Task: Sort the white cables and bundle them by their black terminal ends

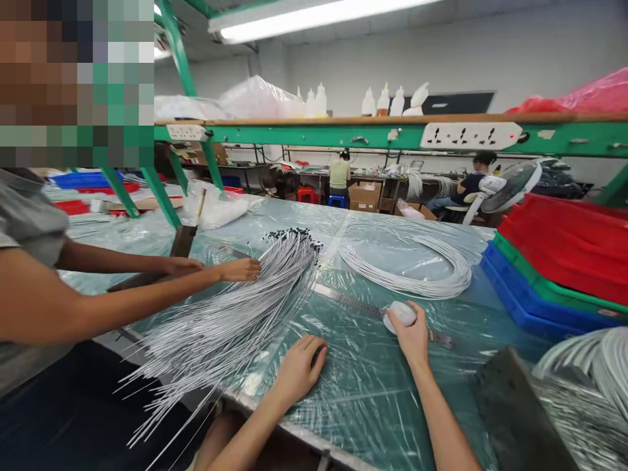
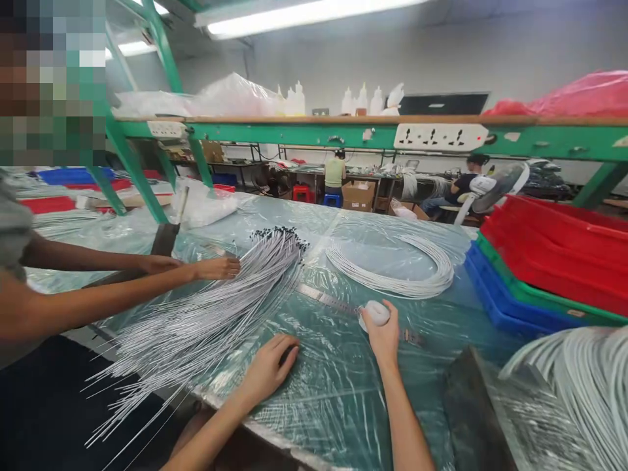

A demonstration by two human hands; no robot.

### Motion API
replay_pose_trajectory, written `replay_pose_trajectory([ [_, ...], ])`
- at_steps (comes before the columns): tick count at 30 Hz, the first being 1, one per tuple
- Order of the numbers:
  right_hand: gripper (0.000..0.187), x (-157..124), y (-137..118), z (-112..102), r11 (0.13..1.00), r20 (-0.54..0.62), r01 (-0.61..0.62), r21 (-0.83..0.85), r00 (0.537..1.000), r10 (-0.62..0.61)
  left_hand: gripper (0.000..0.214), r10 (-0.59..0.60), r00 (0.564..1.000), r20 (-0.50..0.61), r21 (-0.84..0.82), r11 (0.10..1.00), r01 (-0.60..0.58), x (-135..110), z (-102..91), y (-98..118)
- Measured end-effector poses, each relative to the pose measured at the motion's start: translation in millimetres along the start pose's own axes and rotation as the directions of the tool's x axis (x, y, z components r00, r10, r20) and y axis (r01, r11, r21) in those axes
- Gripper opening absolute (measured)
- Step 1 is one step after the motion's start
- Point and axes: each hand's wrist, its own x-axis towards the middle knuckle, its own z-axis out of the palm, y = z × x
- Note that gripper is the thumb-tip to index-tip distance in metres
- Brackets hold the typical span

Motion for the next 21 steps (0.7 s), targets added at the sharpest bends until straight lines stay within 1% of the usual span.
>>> replay_pose_trajectory([
  [3,0.084,4,2,-1,1.000,-0.015,0.024,0.006,1.000,-0.024,0.026,-0.002,1.000,0.006,-0.024,1.000,0.002,3,2.7,-3],
  [6,0.083,0,1,4,0.994,0.000,-0.053,0.096,0.999,0.053,0.026,-0.003,1.000,-0.003,-0.043,0.999,0.003,5,5.0,-6],
  [8,0.081,-7,-4,9,0.984,0.060,-0.083,0.157,0.995,0.074,0.027,-0.006,1.000,-0.008,-0.045,0.999,0.006,5,5.5,-7],
  [9,0.079,-12,-7,12,0.983,0.103,-0.069,0.171,0.993,0.052,0.027,-0.009,1.000,-0.008,-0.043,0.999,0.008,5,5.5,-7],
  [11,0.075,-24,-13,16,0.989,0.208,0.027,0.148,0.976,-0.058,0.028,-0.011,1.000,-0.006,-0.038,0.999,0.011,4,5.0,-7],
  [12,0.072,-29,-16,18,0.988,0.265,0.107,0.115,0.955,-0.134,0.028,-0.010,1.000,-0.005,-0.037,0.999,0.009,4,4.6,-6],
  [14,0.065,-39,-20,20,0.960,0.372,0.277,0.042,0.887,-0.273,0.027,0.003,1.000,-0.001,-0.036,0.999,-0.003,2,4.0,-4],
  [15,0.063,-42,-20,21,0.941,0.414,0.339,0.014,0.854,-0.315,0.026,0.009,1.000,0.001,-0.041,0.999,-0.009,1,3.7,-3],
  [16,0.062,-44,-19,21,0.927,0.443,0.375,-0.007,0.832,-0.333,0.026,0.009,1.000,0.001,-0.054,0.998,-0.009,1,3.3,-2],
  [17,0.062,-44,-18,21,0.922,0.455,0.386,-0.025,0.826,-0.333,0.026,0.003,1.000,0.000,-0.072,0.997,-0.003,0,2.7,-2],
  [18,0.062,-43,-16,21,0.923,0.447,0.381,-0.044,0.834,-0.323,0.026,-0.006,1.000,-0.002,-0.089,0.996,0.006,1,1.7,-2],
  [19,0.062,-41,-13,20,0.927,0.419,0.370,-0.064,0.853,-0.311,0.026,-0.016,1.000,-0.007,-0.097,0.995,0.016,3,0.2,-3],
  [21,0.063,-33,-8,18,0.931,0.312,0.350,-0.101,0.900,-0.304,0.026,-0.036,0.999,-0.019,-0.060,0.998,0.035,10,-5.4,-6],
])
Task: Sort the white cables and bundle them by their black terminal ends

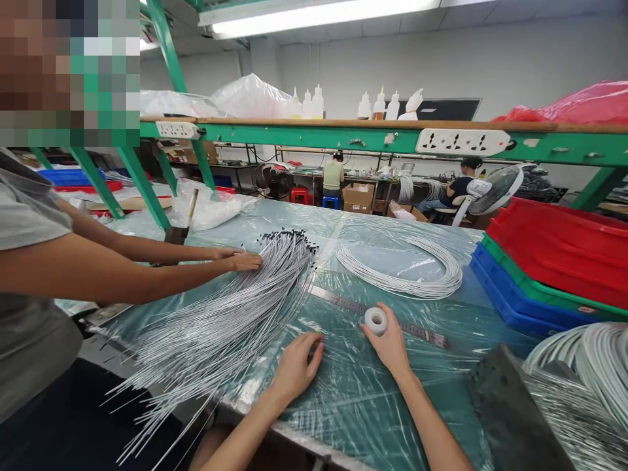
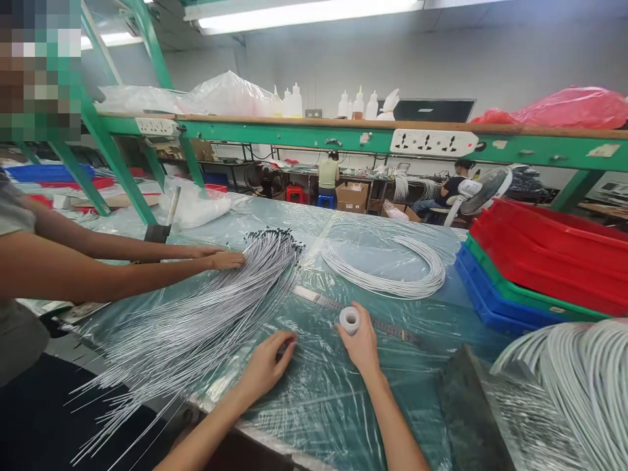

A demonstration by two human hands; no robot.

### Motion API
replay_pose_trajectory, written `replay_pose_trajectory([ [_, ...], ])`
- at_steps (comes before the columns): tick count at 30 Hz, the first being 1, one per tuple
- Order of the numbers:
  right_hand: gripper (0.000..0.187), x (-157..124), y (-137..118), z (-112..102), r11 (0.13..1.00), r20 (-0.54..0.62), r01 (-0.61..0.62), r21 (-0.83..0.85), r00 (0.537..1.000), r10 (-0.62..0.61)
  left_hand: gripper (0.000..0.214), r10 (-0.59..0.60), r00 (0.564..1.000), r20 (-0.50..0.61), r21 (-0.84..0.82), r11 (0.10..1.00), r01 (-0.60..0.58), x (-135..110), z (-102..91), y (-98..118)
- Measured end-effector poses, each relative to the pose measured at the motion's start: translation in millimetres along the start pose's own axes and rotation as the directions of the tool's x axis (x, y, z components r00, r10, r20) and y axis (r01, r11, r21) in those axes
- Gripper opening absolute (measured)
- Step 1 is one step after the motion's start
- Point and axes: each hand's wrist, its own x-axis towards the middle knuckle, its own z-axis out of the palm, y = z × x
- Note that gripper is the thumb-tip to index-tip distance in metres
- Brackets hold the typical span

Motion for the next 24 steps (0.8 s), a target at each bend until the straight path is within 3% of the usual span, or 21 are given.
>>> replay_pose_trajectory([
  [4,0.066,12,16,-10,0.997,-0.268,-0.053,-0.053,0.963,0.037,0.026,-0.098,0.994,0.057,0.331,0.941,0.073,37,-19.1,-13],
  [8,0.067,20,29,-21,0.987,-0.404,-0.136,-0.088,0.910,0.089,0.034,-0.235,0.969,0.080,0.541,0.826,0.156,85,-31.5,-34],
  [16,0.067,25,44,-22,0.970,-0.426,-0.222,-0.096,0.890,0.162,0.077,-0.333,0.943,-0.004,0.669,0.700,0.250,145,-34.4,-65],
  [20,0.061,25,44,-20,0.974,-0.423,-0.194,-0.117,0.897,0.128,0.073,-0.426,0.904,-0.022,0.697,0.642,0.319,154,-42.1,-79],
  [24,0.060,25,45,-19,0.973,-0.429,-0.183,-0.138,0.897,0.108,0.051,-0.457,0.889,0.015,0.718,0.624,0.308,155,-50.7,-90],
])
